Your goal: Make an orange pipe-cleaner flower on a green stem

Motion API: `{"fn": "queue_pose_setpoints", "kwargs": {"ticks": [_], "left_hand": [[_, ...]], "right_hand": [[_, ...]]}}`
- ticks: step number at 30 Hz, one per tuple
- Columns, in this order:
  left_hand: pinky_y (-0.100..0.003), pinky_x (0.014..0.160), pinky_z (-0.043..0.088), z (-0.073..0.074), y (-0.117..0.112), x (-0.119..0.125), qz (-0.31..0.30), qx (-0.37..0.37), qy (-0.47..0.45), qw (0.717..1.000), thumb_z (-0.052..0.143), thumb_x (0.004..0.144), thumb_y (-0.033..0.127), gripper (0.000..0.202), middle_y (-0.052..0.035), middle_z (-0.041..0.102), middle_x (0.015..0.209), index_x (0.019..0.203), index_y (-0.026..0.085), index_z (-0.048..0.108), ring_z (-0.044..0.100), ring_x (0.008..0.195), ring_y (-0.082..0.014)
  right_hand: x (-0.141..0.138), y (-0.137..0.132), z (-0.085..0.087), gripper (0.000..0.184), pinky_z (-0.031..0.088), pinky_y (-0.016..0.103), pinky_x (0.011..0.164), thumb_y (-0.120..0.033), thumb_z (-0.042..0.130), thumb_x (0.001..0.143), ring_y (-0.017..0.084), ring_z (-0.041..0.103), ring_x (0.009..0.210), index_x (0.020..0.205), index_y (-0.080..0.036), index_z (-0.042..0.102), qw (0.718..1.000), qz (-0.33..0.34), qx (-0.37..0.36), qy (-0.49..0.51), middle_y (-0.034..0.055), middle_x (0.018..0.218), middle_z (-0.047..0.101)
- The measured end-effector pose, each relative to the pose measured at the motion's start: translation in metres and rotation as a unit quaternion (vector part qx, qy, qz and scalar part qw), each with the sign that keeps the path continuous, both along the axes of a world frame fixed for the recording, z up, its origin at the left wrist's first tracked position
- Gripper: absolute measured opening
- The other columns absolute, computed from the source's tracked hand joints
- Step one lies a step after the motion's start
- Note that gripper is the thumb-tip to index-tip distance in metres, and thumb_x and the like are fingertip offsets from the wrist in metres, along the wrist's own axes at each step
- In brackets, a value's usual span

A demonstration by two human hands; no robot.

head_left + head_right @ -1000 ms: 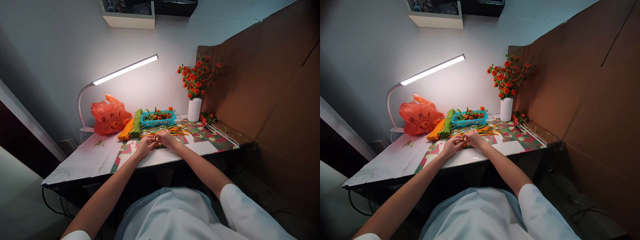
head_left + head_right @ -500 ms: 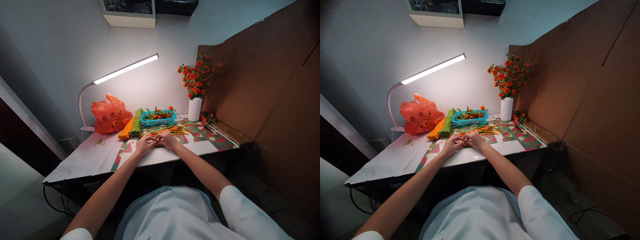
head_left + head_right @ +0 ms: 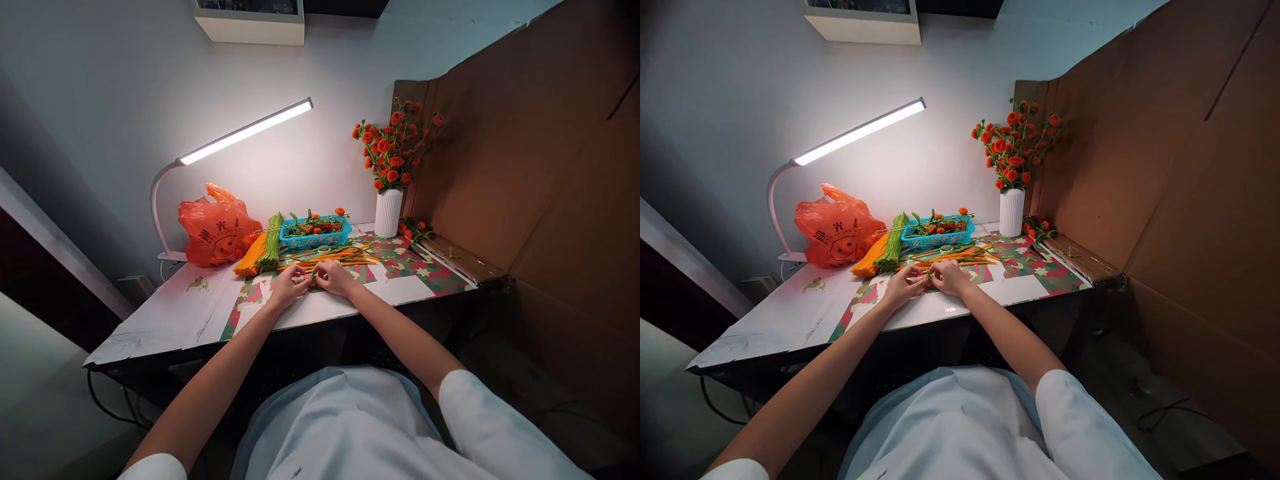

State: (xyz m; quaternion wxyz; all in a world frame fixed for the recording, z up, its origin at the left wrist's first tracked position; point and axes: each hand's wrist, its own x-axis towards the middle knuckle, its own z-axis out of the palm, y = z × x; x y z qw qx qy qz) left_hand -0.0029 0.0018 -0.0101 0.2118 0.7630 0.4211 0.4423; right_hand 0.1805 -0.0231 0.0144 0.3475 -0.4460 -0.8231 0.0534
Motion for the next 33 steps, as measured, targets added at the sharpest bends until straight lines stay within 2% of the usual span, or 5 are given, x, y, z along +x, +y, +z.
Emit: {"fn": "queue_pose_setpoints", "kwargs": {"ticks": [5, 13, 21, 27, 33], "left_hand": [[-0.028, 0.065, 0.051, 0.002, -0.001, 0.0, -0.023, 0.025, 0.007, 0.999, 0.067, 0.073, 0.042, 0.022, -0.0058, 0.066, 0.093, 0.07, 0.02, 0.063, 0.062, 0.087, -0.0204], [-0.038, 0.08, 0.05, 0.012, -0.012, 0.004, -0.025, 0.061, 0.0, 0.998, 0.072, 0.072, 0.04, 0.017, -0.0068, 0.069, 0.094, 0.071, 0.023, 0.075, 0.064, 0.089, -0.0229], [-0.036, 0.08, 0.049, 0.017, -0.019, 0.009, 0.046, 0.107, 0.032, 0.993, 0.075, 0.068, 0.04, 0.02, -0.0042, 0.069, 0.082, 0.065, 0.021, 0.069, 0.064, 0.081, -0.0218], [-0.035, 0.08, 0.049, 0.015, -0.015, 0.008, 0.037, 0.109, 0.047, 0.992, 0.065, 0.076, 0.028, 0.012, -0.0045, 0.07, 0.083, 0.066, 0.022, 0.069, 0.064, 0.082, -0.0212], [-0.034, 0.079, 0.049, 0.013, -0.013, 0.009, 0.067, 0.091, 0.054, 0.992, 0.067, 0.071, 0.02, 0.009, -0.003, 0.07, 0.08, 0.062, 0.022, 0.068, 0.064, 0.079, -0.0211]], "right_hand": [[0.002, 0.001, 0.0, 0.005, 0.032, 0.028, 0.074, -0.015, 0.064, 0.079, 0.015, 0.051, 0.073, 0.075, -0.017, 0.063, 1.0, 0.007, -0.01, 0.006, -0.0002, 0.067, 0.061], [0.0, 0.004, -0.004, 0.008, 0.033, 0.028, 0.072, -0.011, 0.065, 0.076, 0.014, 0.054, 0.07, 0.07, -0.017, 0.066, 0.999, 0.003, -0.002, 0.038, 0.0, 0.067, 0.065], [-0.001, 0.004, -0.001, 0.005, 0.034, 0.028, 0.073, -0.014, 0.066, 0.077, 0.015, 0.055, 0.073, 0.074, -0.017, 0.068, 1.0, 0.0, 0.004, 0.031, 0.0009, 0.07, 0.067], [0.0, 0.003, 0.0, 0.005, 0.033, 0.028, 0.074, -0.015, 0.067, 0.078, 0.014, 0.055, 0.071, 0.073, -0.017, 0.068, 0.999, 0.002, 0.005, 0.034, 0.0005, 0.068, 0.066], [0.0, 0.001, 0.004, 0.008, 0.033, 0.028, 0.072, -0.014, 0.066, 0.078, 0.015, 0.053, 0.071, 0.083, -0.017, 0.071, 1.0, 0.004, -0.007, 0.016, 0.001, 0.067, 0.065]]}}
